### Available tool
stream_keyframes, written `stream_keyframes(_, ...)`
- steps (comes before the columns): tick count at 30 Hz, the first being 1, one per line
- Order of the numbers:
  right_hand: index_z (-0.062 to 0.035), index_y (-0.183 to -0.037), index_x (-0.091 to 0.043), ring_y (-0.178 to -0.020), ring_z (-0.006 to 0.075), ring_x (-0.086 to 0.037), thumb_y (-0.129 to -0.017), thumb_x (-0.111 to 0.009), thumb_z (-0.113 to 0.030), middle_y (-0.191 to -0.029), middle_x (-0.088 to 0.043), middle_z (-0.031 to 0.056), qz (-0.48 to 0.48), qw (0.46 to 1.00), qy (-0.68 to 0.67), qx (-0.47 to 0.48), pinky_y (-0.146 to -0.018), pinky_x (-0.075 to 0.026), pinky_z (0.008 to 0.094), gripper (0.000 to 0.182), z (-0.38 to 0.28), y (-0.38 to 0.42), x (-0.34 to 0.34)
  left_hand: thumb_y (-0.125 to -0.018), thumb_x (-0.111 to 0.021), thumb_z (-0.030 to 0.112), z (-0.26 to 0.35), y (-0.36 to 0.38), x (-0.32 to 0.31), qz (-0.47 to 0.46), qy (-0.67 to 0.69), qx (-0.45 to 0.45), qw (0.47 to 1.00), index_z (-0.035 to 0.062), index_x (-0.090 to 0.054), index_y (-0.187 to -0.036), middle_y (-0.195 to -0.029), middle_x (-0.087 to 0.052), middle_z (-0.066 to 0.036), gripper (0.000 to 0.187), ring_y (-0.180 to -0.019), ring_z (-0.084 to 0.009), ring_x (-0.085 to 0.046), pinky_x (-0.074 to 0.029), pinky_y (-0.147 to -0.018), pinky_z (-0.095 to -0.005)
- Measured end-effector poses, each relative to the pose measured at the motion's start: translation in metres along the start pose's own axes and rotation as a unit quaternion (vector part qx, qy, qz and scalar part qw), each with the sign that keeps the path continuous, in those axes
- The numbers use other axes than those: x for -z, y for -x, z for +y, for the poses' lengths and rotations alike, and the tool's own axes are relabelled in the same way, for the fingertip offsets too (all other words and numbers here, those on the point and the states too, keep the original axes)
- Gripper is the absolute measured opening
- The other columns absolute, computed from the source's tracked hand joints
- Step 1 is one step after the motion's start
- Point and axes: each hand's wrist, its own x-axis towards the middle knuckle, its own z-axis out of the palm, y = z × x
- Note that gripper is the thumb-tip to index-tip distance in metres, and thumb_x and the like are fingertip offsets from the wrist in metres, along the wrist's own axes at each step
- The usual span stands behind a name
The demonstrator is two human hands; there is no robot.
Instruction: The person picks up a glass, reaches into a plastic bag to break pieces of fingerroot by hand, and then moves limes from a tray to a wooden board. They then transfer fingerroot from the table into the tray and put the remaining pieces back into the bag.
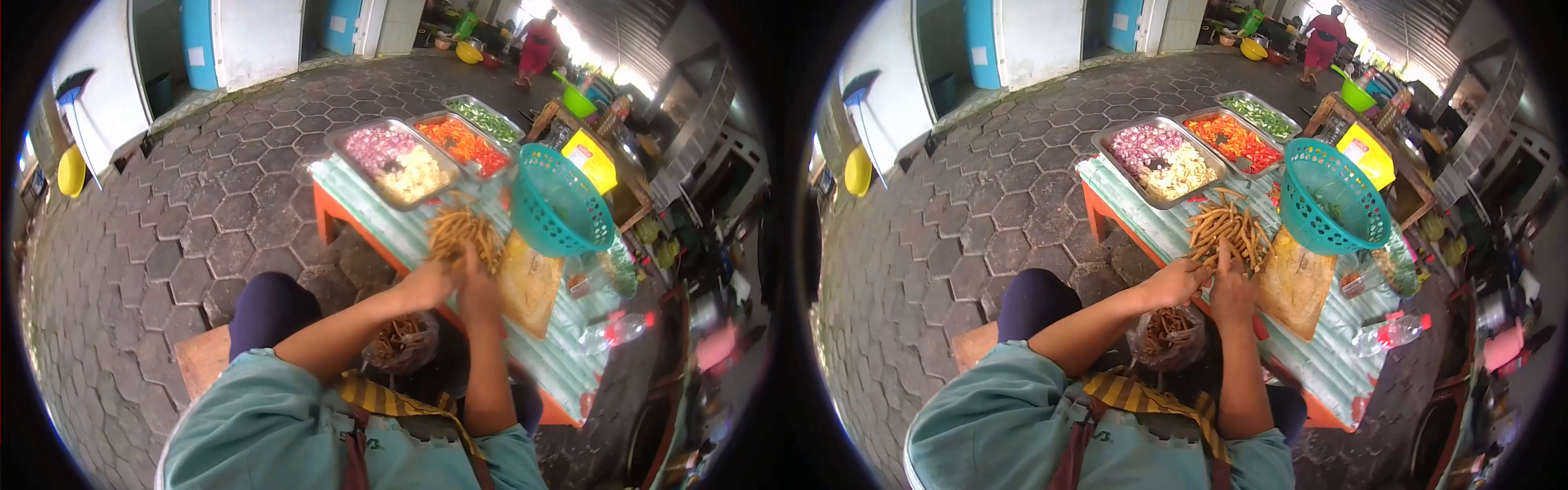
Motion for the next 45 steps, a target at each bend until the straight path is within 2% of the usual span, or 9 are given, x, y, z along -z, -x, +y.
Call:
stream_keyframes(6, -0.0241, -0.144, -0.024, -0.052, 0.024, -0.061, -0.08, -0.05, -0.01, -0.076, -0.057, 0.0084, 0.035, 0.985, 0.167, 0.011, -0.044, -0.049, 0.0364, 0.07, 0.013, 0.005, 0.009, -0.092, -0.043, 0.023, -0.016, 0.002, 0.0, -0.022, -0.01, -0.149, 0.989, 0.0001, -0.053, -0.086, -0.063, -0.049, -0.002, 0.026, -0.055, -0.0111, -0.048, -0.039, -0.047, -0.0254)
stream_keyframes(8, -0.0238, -0.144, -0.022, -0.051, 0.0242, -0.06, -0.08, -0.048, -0.009, -0.077, -0.058, 0.009, 0.079, 0.973, 0.215, -0.015, -0.044, -0.049, 0.0375, 0.07, 0.025, 0.009, 0.015, -0.093, -0.044, 0.025, 0.016, 0.003, -0.004, -0.06, 0.163, 0.159, 0.972, 0.0022, -0.052, -0.081, -0.062, -0.047, -0.001, 0.027, -0.053, -0.0094, -0.044, -0.035, -0.046, -0.0241)
stream_keyframes(12, -0.0212, -0.144, -0.021, -0.059, 0.0312, -0.063, -0.079, -0.046, -0.002, -0.092, -0.062, 0.0178, -0.015, 0.966, 0.115, -0.232, -0.049, -0.051, 0.0423, 0.072, 0.09, 0.011, 0.057, -0.084, -0.047, 0.013, 0.067, 0.034, -0.018, -0.204, 0.147, 0.137, 0.958, -0.0008, -0.058, -0.085, -0.068, -0.054, -0.01, 0.017, -0.063, -0.0192, -0.053, -0.044, -0.059, -0.0315)
stream_keyframes(14, -0.0178, -0.142, -0.022, -0.07, 0.0384, -0.063, -0.076, -0.047, 0.003, -0.104, -0.061, 0.0231, 0.188, 0.964, 0.059, -0.177, -0.057, -0.051, 0.0466, 0.074, 0.099, 0.026, 0.075, -0.093, -0.042, 0.025, 0.001, 0.0, -0.014, -0.04, -0.06, -0.23, 0.971, 0.0022, -0.054, -0.075, -0.059, -0.052, -0.009, 0.031, -0.054, -0.02, -0.05, -0.042, -0.052, -0.0343)
stream_keyframes(15, -0.0178, -0.142, -0.022, -0.07, 0.0384, -0.063, -0.076, -0.047, 0.003, -0.104, -0.061, 0.0231, 0.19, 0.962, 0.061, -0.185, -0.057, -0.051, 0.0466, 0.074, 0.097, 0.03, 0.079, -0.085, -0.047, 0.019, 0.033, -0.016, -0.003, -0.036, -0.174, 0.013, 0.984, -0.0007, -0.061, -0.088, -0.082, -0.059, -0.024, 0.024, -0.079, -0.0399, -0.057, -0.045, -0.07, -0.0456)
stream_keyframes(19, -0.0146, -0.14, -0.025, -0.077, 0.0424, -0.061, -0.073, -0.048, 0.006, -0.107, -0.059, 0.024, 0.194, 0.959, -0.01, -0.206, -0.064, -0.049, 0.0485, 0.074, 0.097, 0.039, 0.071, -0.091, -0.044, 0.034, -0.003, -0.103, 0.012, 0.01, -0.47, 0.048, 0.881, 0.0016, -0.057, -0.109, -0.103, -0.061, -0.024, 0.039, -0.098, -0.0373, -0.058, -0.047, -0.082, -0.0458)
stream_keyframes(31, -0.0099, -0.131, -0.037, -0.078, 0.0428, -0.06, -0.077, -0.048, 0.002, -0.1, -0.06, 0.0247, 0.254, 0.944, -0.062, -0.201, -0.067, -0.049, 0.0497, 0.056, 0.128, 0.065, 0.085, -0.082, -0.059, 0.036, -0.065, -0.125, -0.042, -0.02, -0.538, -0.22, 0.813, 0.0154, -0.059, -0.117, -0.125, -0.052, -0.006, 0.04, -0.114, -0.0287, -0.044, -0.035, -0.091, -0.0443)
stream_keyframes(37, -0.0055, -0.121, -0.05, -0.058, 0.0244, -0.055, -0.087, -0.046, -0.002, -0.08, -0.059, 0.0143, 0.296, 0.913, -0.134, -0.247, -0.058, -0.047, 0.035, 0.034, 0.147, 0.076, 0.088, -0.083, -0.058, 0.02, -0.071, -0.124, 0.034, 0.154, -0.593, -0.112, 0.782, 0.0231, -0.063, -0.111, -0.124, -0.051, -0.002, 0.029, -0.115, -0.0255, -0.042, -0.032, -0.09, -0.0452)
stream_keyframes(45, -0.0044, -0.124, -0.045, -0.057, 0.0049, -0.042, -0.09, -0.046, -0.005, -0.071, -0.049, -0.0003, 0.439, 0.799, -0.269, -0.311, -0.053, -0.038, 0.0216, 0.034, 0.181, 0.084, 0.08, -0.09, -0.044, 0.026, -0.08, -0.15, 0.06, -0.055, -0.811, 0.013, 0.583, 0.0318, -0.05, -0.129, -0.152, -0.016, -0.001, 0.041, -0.14, -0.0282, -0.007, -0.005, -0.11, -0.0522)
